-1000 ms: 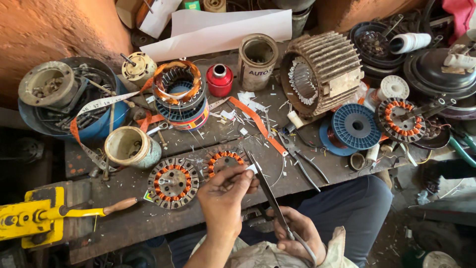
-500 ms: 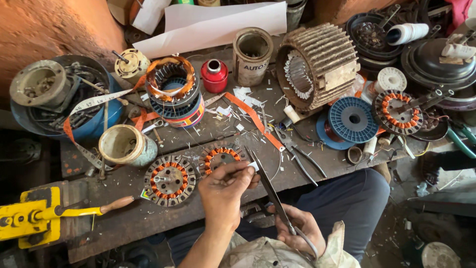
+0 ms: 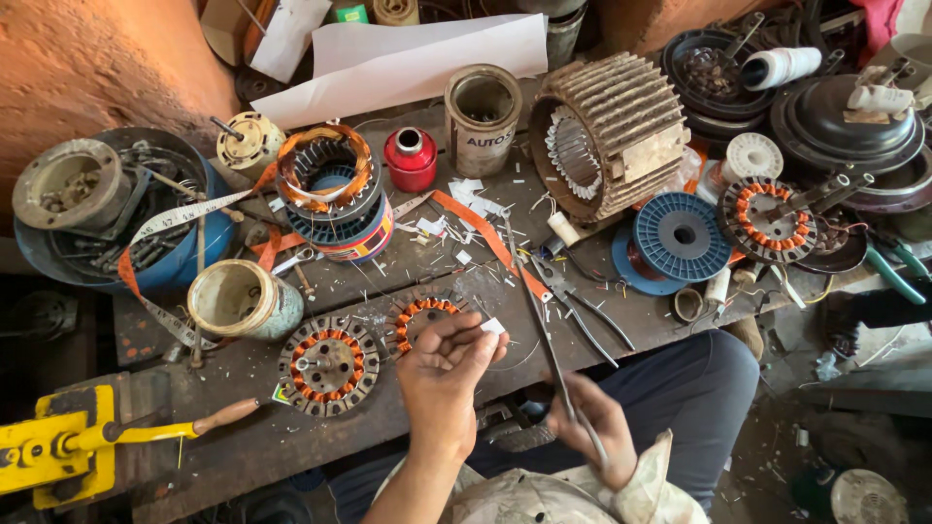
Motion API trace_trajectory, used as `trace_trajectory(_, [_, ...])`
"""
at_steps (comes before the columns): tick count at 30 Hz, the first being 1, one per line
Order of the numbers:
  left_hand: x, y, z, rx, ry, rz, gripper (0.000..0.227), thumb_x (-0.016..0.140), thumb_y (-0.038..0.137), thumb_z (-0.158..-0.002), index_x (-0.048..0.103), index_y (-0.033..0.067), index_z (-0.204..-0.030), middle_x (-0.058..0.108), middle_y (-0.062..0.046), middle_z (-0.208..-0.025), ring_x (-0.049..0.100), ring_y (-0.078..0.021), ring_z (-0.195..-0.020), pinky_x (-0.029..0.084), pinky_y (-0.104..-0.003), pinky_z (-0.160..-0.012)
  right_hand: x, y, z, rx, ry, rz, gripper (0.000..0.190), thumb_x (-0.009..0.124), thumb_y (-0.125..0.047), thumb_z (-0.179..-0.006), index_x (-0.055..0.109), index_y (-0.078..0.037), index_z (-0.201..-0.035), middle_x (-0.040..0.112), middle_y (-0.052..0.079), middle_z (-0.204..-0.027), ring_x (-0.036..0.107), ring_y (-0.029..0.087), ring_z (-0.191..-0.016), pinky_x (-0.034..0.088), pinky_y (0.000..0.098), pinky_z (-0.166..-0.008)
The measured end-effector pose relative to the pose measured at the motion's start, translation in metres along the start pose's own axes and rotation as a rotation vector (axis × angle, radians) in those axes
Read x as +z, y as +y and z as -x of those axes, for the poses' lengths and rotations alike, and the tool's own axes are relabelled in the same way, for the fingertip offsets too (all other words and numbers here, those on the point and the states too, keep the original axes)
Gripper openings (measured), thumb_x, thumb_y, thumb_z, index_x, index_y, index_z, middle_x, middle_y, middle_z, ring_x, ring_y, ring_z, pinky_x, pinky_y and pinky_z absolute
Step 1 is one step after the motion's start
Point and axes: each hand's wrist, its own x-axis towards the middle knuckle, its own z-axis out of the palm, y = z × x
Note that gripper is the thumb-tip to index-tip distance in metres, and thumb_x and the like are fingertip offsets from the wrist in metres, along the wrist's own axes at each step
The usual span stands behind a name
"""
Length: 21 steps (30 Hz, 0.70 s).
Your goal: The person sits on the floor and works on a motor stator, inserting small white insulating pieces into the slots between copper windings. They use a metal rod to press the pieces into place and later cut a strip of white material with scissors.
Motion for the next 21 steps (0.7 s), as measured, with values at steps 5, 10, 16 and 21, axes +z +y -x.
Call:
trace_trajectory(5, [-0.013,-0.004,0.008,0.021,-0.021,0.008,0.025,0.068,-0.009,-0.089,0.067,-0.0075,-0.114,0.073,-0.015,-0.096,0.076,-0.0221,-0.087,0.064,-0.035,-0.08,-0.002,-0.024,-0.043,-0.051,0.238,0.994,0.062,0.081,-0.022,-0.076,0.053,-0.011,-0.131,0.069,0.011,-0.078,0.067,0.025,-0.07,0.052,0.037,-0.065])
trace_trajectory(10, [-0.043,-0.013,0.032,-0.033,0.021,-0.048,0.018,0.069,-0.005,-0.09,0.066,-0.0069,-0.108,0.074,-0.015,-0.094,0.076,-0.0227,-0.085,0.063,-0.035,-0.078,-0.002,-0.025,-0.067,-0.274,0.172,1.247,0.054,0.076,-0.019,-0.078,0.061,-0.012,-0.129,0.069,0.015,-0.1,0.07,0.036,-0.085,0.055,0.0452,-0.075])
trace_trajectory(16, [-0.062,-0.012,0.055,-0.09,0.143,-0.088,0.012,0.07,-0.001,-0.087,0.066,-0.0034,-0.098,0.073,-0.011,-0.096,0.077,-0.0239,-0.078,0.064,-0.035,-0.068,0.022,-0.038,-0.074,-0.503,0.193,1.392,0.046,0.074,-0.019,-0.08,0.068,-0.009,-0.125,0.067,0.014,-0.112,0.066,0.036,-0.097,0.054,0.0453,-0.084])
trace_trajectory(21, [-0.059,-0.006,0.053,-0.195,0.172,-0.049,0.014,0.07,-0.001,-0.086,0.067,-0.0041,-0.099,0.079,-0.016,-0.095,0.076,-0.025,-0.077,0.061,-0.034,-0.066,0.064,-0.076,-0.041,-0.649,0.209,1.202,0.031,0.072,-0.009,-0.089,0.07,-0.007,-0.121,0.068,0.014,-0.115,0.069,0.033,-0.101,0.055,0.0408,-0.086])
